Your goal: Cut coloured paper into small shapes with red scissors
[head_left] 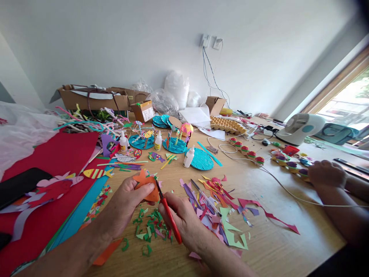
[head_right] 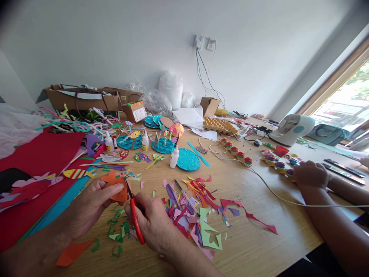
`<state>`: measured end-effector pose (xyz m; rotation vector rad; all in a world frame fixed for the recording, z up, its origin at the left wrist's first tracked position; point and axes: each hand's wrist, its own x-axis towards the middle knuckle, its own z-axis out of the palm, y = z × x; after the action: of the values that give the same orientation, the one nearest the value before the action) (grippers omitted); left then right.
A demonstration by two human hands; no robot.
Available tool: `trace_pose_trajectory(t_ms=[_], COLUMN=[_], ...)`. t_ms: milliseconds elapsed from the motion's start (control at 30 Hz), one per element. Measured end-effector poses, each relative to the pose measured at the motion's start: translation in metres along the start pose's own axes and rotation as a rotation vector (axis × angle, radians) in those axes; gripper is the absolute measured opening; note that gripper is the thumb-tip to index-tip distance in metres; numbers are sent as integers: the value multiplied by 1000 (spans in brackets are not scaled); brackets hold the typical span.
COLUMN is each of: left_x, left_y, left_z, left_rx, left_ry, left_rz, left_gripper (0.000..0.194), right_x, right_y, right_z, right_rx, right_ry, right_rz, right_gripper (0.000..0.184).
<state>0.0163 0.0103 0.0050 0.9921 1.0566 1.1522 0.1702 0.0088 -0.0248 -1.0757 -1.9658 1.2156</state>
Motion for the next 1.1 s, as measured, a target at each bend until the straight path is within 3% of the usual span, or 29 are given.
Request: trace_pose_trajectory(t_ms=[433,1100], left_x=[-2,-2], left_y=[-3,-2], left_z=[-3,-1], left_rx=[8,25], left_ry=[-80,-80], left_rz=[-34,-12], left_gripper=[13,15], right_x=[-1,-1], right_y=[1,9], right_z=[1,5], right_rx=[23,32], right_ry=[23,35], right_rz=[9,31], right_gripper=[29,31])
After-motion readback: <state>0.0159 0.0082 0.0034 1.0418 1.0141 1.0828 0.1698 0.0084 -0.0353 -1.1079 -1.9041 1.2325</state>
